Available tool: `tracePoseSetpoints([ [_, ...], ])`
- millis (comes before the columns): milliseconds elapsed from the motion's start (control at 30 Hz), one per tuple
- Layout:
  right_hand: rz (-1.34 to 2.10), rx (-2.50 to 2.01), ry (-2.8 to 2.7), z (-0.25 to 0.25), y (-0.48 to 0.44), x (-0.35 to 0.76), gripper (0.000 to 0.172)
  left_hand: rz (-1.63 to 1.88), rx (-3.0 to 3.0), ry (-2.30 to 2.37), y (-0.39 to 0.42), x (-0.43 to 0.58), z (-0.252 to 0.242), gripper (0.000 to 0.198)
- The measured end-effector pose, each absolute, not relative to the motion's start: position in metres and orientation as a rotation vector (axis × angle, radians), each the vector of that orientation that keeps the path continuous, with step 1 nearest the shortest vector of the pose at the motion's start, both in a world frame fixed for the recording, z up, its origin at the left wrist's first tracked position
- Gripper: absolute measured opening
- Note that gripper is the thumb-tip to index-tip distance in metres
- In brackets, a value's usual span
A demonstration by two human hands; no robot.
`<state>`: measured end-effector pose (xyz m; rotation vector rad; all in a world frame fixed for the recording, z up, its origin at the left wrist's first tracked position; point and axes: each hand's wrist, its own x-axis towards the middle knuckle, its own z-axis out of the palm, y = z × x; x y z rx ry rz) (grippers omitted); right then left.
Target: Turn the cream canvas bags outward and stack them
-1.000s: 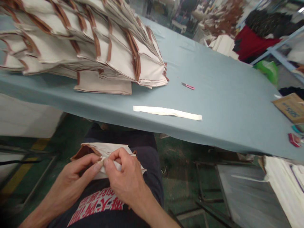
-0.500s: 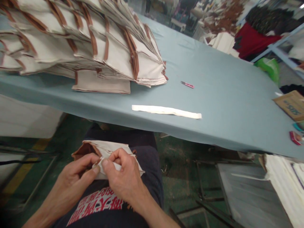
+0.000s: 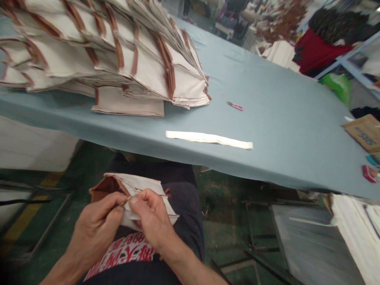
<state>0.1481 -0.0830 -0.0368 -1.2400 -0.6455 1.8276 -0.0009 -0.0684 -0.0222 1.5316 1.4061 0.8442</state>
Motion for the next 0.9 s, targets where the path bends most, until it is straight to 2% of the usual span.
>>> tracePoseSetpoints([
  [200, 1.582, -1.34, -0.513, -0.043, -0.095, 0.129, 0.05, 1.085, 1.573, 1.401, -0.063, 0.014, -0.034, 0.022],
  [333, 1.534, -1.336, -0.378, -0.048, -0.092, 0.12, 0.046, 1.038, 1.419, 1.387, -0.06, 0.022, -0.042, 0.022],
  [533, 1.849, -1.212, -0.321, -0.051, -0.07, 0.132, 0.056, 0.994, 1.25, 1.356, -0.054, 0.01, -0.046, 0.022],
  [667, 2.038, -1.063, -0.409, -0.045, -0.055, 0.145, 0.068, 1.021, 1.237, 1.308, -0.043, 0.005, -0.034, 0.02],
  [800, 2.006, -1.046, -0.588, -0.039, -0.05, 0.148, 0.079, 1.021, 1.273, 1.261, -0.029, 0.003, -0.019, 0.021],
  [900, 1.866, -1.142, -0.697, -0.034, -0.049, 0.147, 0.078, 1.011, 1.301, 1.24, -0.02, 0.003, -0.01, 0.018],
])
